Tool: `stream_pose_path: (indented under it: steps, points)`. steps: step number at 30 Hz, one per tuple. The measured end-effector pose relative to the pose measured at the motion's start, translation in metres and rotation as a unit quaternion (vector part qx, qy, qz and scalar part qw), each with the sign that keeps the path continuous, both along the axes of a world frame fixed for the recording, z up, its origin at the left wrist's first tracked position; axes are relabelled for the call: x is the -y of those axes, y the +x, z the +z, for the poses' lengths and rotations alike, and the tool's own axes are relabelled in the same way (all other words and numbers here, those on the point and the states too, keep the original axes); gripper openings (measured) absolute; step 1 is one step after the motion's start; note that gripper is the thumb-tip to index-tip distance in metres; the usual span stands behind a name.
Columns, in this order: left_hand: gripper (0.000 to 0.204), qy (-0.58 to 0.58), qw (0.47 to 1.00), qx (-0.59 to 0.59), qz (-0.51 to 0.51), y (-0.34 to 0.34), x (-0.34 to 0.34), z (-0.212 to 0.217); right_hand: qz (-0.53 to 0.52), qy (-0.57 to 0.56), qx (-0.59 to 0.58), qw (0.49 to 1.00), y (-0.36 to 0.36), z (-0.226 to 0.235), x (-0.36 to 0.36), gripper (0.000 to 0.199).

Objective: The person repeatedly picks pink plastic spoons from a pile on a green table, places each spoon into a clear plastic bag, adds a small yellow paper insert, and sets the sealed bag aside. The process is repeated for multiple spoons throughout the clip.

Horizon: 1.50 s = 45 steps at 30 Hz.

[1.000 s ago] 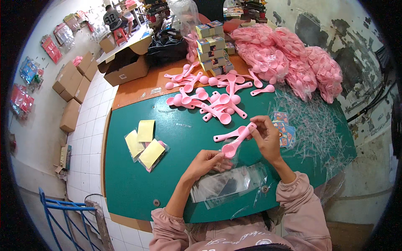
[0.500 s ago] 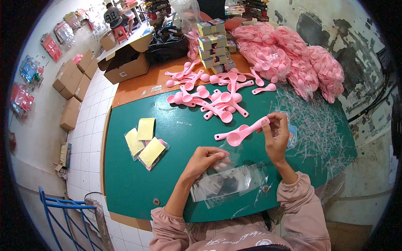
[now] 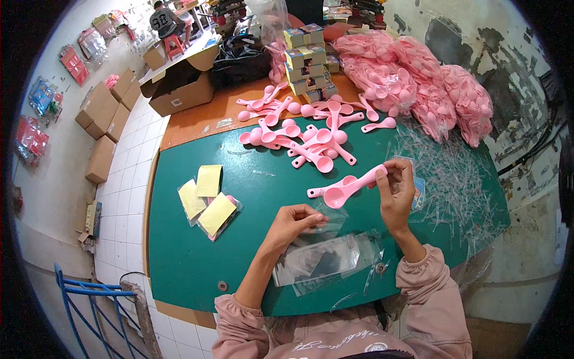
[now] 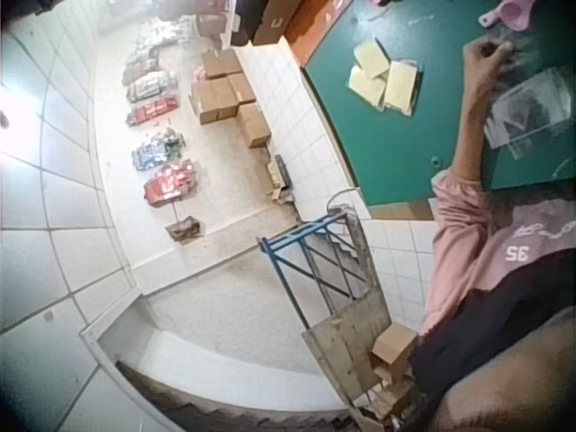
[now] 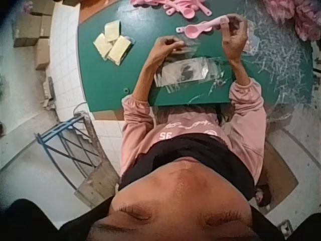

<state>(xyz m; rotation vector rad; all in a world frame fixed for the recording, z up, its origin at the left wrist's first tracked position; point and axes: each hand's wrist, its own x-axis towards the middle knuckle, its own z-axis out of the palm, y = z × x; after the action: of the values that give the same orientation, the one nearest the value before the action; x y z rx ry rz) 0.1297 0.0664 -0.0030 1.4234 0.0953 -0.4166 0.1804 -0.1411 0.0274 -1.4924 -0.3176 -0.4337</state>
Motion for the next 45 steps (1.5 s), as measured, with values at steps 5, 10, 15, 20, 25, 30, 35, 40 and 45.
stream_pose_path:
  steps: [5, 10, 15, 20, 25, 30, 35, 40, 45]
  points:
    - [0.018, 0.009, 1.000, 0.001, 0.021, 0.000, 0.003, 0.002, -0.012, 0.016, 0.014, 1.000, -0.003, 0.000, -0.001, 0.016]
    - [0.024, 0.017, 1.000, 0.011, 0.013, -0.001, 0.001, -0.005, 0.067, -0.066, -0.033, 0.995, -0.007, -0.002, -0.005, 0.016]
    - [0.027, -0.010, 0.997, 0.010, -0.072, -0.003, 0.003, 0.003, 0.069, -0.047, -0.060, 0.995, -0.006, -0.007, -0.008, 0.017]
    - [0.032, -0.030, 0.995, -0.021, -0.098, -0.003, 0.000, 0.005, 0.056, -0.041, -0.051, 0.996, -0.008, -0.001, -0.007, 0.016]
    - [0.035, -0.022, 0.995, -0.012, -0.095, -0.004, 0.001, -0.003, 0.096, -0.056, -0.062, 0.992, -0.006, -0.004, -0.005, 0.015]
    - [0.034, -0.096, 0.994, -0.028, -0.052, -0.006, 0.009, 0.005, 0.082, -0.049, -0.044, 0.994, -0.002, 0.001, 0.000, 0.015]
    - [0.025, 0.006, 0.999, 0.012, -0.044, -0.001, 0.005, 0.001, 0.069, -0.050, -0.027, 0.996, -0.003, 0.001, 0.000, 0.014]
    - [0.023, 0.001, 0.999, 0.026, -0.026, -0.003, 0.007, 0.005, 0.043, -0.081, -0.001, 0.996, -0.006, 0.003, -0.001, 0.014]
    - [0.026, 0.036, 0.998, 0.023, -0.039, -0.004, 0.007, -0.002, 0.068, -0.092, -0.032, 0.993, -0.010, -0.008, -0.008, 0.016]
